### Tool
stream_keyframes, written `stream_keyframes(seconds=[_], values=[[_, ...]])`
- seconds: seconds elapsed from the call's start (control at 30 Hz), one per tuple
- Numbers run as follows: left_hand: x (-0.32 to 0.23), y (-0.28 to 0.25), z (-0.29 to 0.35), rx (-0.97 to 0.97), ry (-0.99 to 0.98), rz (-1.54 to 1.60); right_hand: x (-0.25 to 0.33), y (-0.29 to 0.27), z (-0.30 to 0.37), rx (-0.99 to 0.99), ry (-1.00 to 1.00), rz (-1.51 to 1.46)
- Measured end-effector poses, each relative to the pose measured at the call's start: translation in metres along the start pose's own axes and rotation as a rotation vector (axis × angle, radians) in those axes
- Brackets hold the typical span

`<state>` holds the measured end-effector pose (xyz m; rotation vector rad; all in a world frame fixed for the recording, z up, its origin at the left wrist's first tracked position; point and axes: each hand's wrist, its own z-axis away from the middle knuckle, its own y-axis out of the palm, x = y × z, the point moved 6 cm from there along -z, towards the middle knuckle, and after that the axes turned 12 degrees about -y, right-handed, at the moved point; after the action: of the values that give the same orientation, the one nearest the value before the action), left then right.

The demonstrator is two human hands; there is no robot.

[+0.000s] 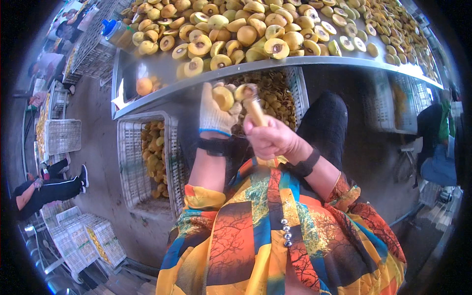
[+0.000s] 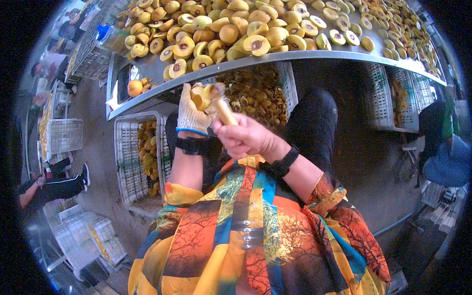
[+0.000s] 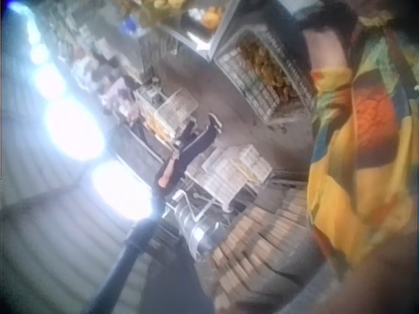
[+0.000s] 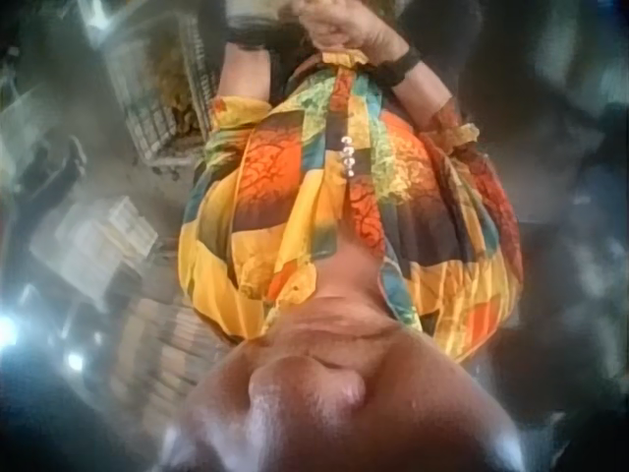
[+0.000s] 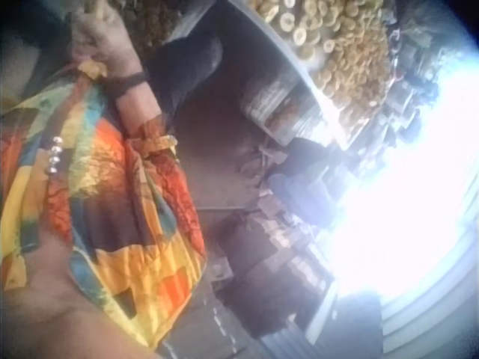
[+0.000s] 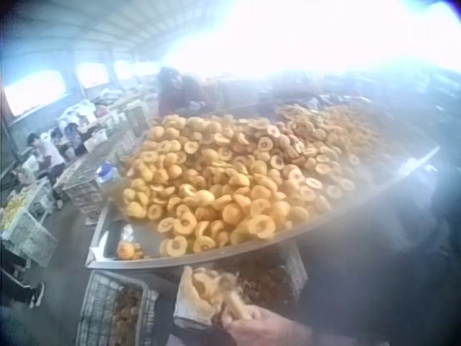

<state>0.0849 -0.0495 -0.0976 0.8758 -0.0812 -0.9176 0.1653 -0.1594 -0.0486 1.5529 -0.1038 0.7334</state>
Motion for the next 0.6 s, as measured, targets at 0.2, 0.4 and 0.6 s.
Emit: stream_keyframes(seconds=[0.2, 0.4, 0.6], values=[[-0.008, 0.012, 0.037, -0.036, 0.08, -0.321, 0.029, -0.048, -0.011, -0.535, -0.421, 0.842], [-0.008, 0.003, 0.045, -0.05, 0.194, -0.491, 0.038, -0.026, -0.016, -0.436, -0.555, 1.389], [-0.113, -0.074, 0.095, -0.268, 0.474, -0.445, 0.045, -0.046, -0.005, -0.489, -0.453, 1.315]])
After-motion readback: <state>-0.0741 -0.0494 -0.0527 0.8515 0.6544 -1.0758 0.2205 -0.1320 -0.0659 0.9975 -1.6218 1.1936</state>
